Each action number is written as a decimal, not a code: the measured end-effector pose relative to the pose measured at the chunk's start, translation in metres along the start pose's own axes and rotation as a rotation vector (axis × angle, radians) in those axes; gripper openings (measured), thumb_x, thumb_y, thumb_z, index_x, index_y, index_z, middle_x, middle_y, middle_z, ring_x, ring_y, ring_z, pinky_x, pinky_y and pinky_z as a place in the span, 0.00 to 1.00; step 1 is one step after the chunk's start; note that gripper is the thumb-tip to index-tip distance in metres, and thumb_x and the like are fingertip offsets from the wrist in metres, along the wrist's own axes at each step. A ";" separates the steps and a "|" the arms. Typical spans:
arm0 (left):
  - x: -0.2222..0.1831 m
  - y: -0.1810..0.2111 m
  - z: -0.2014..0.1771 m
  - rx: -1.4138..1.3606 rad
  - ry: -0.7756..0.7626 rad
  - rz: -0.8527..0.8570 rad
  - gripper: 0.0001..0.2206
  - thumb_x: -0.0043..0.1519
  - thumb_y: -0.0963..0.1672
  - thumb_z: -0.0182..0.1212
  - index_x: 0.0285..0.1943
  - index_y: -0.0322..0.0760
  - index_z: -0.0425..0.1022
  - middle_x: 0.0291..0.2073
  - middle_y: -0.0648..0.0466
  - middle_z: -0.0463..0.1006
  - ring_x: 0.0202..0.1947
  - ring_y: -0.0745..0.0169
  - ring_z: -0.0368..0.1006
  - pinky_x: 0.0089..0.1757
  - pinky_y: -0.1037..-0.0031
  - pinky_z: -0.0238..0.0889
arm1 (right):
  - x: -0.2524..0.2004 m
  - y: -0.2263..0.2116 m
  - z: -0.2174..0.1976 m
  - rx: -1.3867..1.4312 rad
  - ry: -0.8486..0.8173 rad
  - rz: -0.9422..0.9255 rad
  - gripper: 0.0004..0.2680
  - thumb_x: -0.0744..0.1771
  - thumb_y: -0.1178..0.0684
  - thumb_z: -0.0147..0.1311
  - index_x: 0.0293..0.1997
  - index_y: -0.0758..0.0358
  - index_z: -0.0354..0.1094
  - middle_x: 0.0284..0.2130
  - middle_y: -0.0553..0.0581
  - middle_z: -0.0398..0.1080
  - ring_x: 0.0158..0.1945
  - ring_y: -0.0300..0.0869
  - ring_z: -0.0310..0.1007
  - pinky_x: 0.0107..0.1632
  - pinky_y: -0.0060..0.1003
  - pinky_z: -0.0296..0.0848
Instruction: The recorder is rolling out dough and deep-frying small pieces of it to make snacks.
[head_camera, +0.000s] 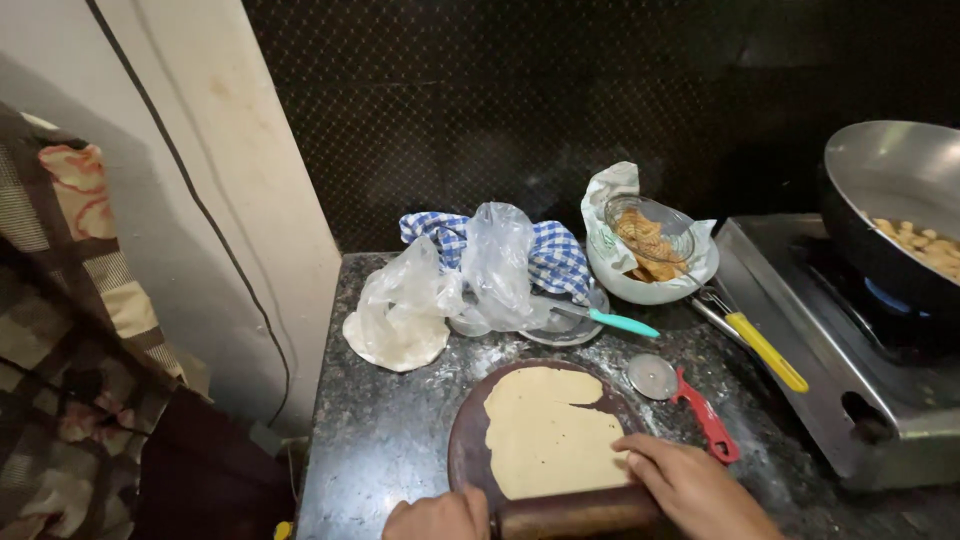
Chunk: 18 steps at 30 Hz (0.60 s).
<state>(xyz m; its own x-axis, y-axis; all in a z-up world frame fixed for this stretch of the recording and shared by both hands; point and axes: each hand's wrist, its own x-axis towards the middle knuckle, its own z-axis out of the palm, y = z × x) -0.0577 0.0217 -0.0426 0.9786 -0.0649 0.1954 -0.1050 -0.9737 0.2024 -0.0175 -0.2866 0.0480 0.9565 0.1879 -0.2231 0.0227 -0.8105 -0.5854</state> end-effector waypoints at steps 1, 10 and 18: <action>0.005 -0.002 0.006 -0.001 -0.006 -0.003 0.13 0.54 0.48 0.57 0.22 0.38 0.81 0.15 0.45 0.77 0.16 0.42 0.78 0.36 0.38 0.71 | 0.004 0.008 0.006 0.000 -0.007 0.003 0.14 0.68 0.44 0.51 0.59 0.49 0.72 0.44 0.50 0.84 0.49 0.39 0.82 0.55 0.35 0.78; 0.080 -0.011 -0.017 -0.047 0.271 -0.289 0.11 0.59 0.50 0.53 0.33 0.43 0.76 0.30 0.47 0.77 0.27 0.42 0.77 0.28 0.52 0.70 | 0.076 0.023 0.036 -0.305 0.541 -0.079 0.07 0.66 0.46 0.47 0.42 0.56 0.64 0.38 0.58 0.74 0.45 0.55 0.76 0.41 0.53 0.74; 0.172 -0.028 -0.024 -0.147 0.249 -0.166 0.15 0.70 0.49 0.48 0.39 0.37 0.74 0.36 0.45 0.78 0.36 0.40 0.76 0.39 0.52 0.69 | 0.156 0.000 0.000 -0.172 0.584 -0.230 0.07 0.68 0.49 0.48 0.45 0.59 0.59 0.35 0.64 0.73 0.39 0.63 0.74 0.40 0.58 0.71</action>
<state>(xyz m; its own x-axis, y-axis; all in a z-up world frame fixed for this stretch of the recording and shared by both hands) 0.1097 0.0428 0.0081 0.9129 0.1652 0.3732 0.0102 -0.9233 0.3839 0.1316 -0.2570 0.0134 0.9213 0.0738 0.3818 0.2456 -0.8718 -0.4240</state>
